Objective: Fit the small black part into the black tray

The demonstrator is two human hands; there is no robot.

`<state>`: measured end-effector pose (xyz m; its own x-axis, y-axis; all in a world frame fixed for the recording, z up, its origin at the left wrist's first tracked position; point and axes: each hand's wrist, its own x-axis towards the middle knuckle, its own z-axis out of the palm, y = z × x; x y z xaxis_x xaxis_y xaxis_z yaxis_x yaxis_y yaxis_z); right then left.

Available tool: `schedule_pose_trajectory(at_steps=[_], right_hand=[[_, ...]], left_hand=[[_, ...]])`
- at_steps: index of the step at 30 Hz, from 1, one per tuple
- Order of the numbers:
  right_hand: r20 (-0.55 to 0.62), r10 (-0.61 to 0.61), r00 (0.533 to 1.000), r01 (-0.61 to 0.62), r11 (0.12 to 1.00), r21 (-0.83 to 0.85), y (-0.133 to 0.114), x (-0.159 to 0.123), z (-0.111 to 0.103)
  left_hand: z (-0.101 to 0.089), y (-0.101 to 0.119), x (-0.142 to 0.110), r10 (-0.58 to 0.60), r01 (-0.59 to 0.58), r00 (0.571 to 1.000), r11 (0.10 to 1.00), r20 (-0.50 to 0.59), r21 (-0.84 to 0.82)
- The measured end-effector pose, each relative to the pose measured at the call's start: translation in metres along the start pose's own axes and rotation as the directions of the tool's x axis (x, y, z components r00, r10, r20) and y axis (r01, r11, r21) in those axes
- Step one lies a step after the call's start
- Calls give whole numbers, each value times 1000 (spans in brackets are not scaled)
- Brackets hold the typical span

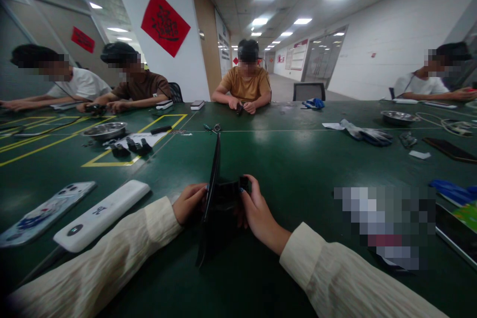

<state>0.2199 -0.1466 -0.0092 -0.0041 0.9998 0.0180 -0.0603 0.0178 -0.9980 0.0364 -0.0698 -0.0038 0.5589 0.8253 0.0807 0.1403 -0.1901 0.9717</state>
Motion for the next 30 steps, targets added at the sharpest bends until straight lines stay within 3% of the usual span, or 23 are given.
schedule_pose_trajectory(at_steps=[3,5,8,11,19,30], right_hand=[[-15,-3,1000,3,1000,11,1,1,0],[-27,-7,1000,8,1000,24,1,1,0],[-34,-14,999,15,999,38,-1,1,0],[-41,-15,999,16,999,31,-2,0,1],[-46,-13,999,15,999,33,1,2,2],[-35,-2,999,2,1000,22,1,1,0]], left_hand=[[0,3,0,21,-22,1000,998,7,56],[-2,5,1,63,-64,998,978,12,196],[-4,7,1,161,-156,987,882,27,446],[-5,5,2,224,-199,974,795,28,573],[-3,4,0,297,-256,954,721,46,644],[-3,12,-6,308,-273,950,712,62,647]])
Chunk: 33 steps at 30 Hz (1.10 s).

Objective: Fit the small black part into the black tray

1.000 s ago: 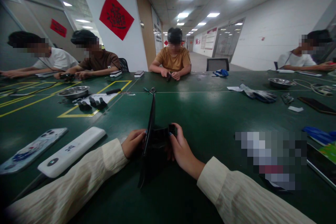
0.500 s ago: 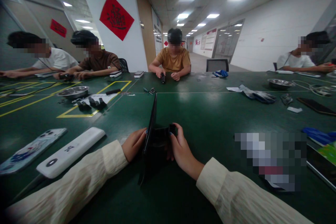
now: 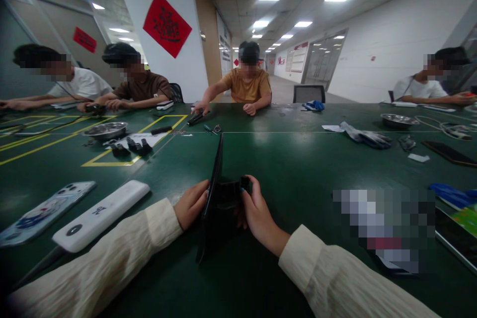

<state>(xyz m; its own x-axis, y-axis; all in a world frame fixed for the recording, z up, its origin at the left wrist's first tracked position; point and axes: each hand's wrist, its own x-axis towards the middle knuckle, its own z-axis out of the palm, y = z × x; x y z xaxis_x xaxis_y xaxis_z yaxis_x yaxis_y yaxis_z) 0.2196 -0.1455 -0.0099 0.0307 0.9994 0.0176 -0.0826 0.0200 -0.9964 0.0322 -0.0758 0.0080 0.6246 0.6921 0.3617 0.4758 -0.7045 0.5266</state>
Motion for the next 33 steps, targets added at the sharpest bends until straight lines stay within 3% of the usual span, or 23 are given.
schedule_pose_trajectory(at_steps=[8,16,33], right_hand=[[4,-9,1000,9,1000,1,-1,0,1],[5,-1,1000,1,1000,10,-1,0,0],[12,-12,1000,12,1000,9,0,0,0]], left_hand=[[1,-1,-2,-30,28,999,999,-39,-44],[6,-9,5,-39,40,999,999,11,-34],[0,-1,2,-66,66,998,996,-5,-60]])
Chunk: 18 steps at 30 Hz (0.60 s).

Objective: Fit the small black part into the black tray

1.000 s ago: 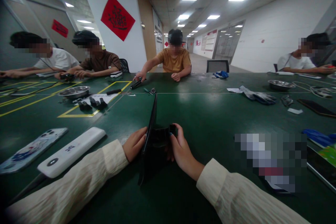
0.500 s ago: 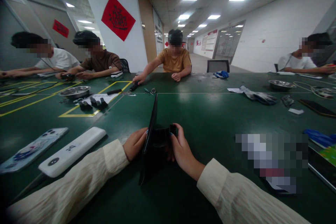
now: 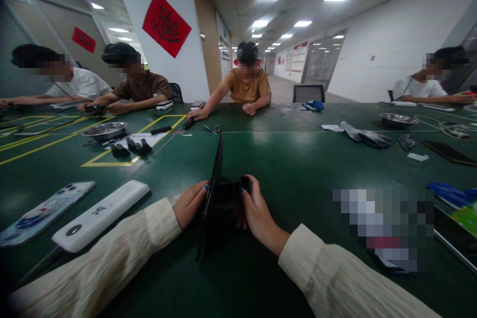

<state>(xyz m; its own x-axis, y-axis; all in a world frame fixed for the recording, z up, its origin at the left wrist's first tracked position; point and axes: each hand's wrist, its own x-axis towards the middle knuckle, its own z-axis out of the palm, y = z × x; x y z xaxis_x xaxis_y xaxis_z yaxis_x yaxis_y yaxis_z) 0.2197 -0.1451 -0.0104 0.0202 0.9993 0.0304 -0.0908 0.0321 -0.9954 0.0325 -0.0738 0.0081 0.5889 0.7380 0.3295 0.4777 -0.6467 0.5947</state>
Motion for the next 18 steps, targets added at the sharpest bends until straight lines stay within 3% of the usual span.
schedule_pose_trajectory(at_steps=[18], right_hand=[[2,11,1000,-11,1000,-6,-1,0,-1]], left_hand=[[-1,2,-1,36,-36,999,999,5,14]])
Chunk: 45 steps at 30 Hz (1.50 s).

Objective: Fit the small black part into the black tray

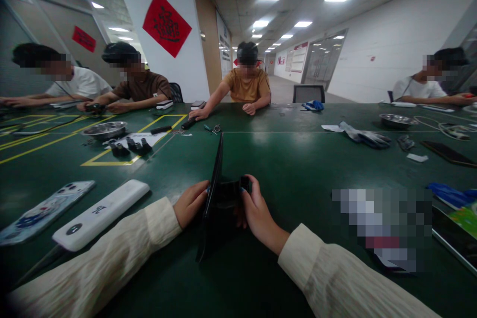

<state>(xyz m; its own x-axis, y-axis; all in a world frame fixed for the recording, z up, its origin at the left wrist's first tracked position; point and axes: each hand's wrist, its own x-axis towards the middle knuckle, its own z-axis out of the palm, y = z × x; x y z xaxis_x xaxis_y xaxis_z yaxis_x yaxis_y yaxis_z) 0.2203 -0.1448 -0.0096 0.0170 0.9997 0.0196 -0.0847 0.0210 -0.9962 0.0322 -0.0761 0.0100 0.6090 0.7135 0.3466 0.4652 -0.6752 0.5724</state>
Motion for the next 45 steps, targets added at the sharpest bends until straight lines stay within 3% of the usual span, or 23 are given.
schedule_pose_trajectory(at_steps=[5,26,34,40,45], right_hand=[[12,1,1000,-1,1000,4,2,1,-1],[-9,-1,1000,1,1000,-9,0,0,1],[-5,-3,1000,3,1000,-1,0,0,0],[1,-2,1000,2,1000,1,0,0,0],[-6,5,1000,-5,1000,4,-1,0,0]], left_hand=[[1,-1,1,-32,33,999,998,15,-61],[6,-9,5,-9,10,1000,1000,25,-23],[0,0,1,9,-8,1000,1000,15,-13],[1,-1,2,-26,28,999,996,24,-90],[2,-2,2,-36,37,999,999,10,-38]])
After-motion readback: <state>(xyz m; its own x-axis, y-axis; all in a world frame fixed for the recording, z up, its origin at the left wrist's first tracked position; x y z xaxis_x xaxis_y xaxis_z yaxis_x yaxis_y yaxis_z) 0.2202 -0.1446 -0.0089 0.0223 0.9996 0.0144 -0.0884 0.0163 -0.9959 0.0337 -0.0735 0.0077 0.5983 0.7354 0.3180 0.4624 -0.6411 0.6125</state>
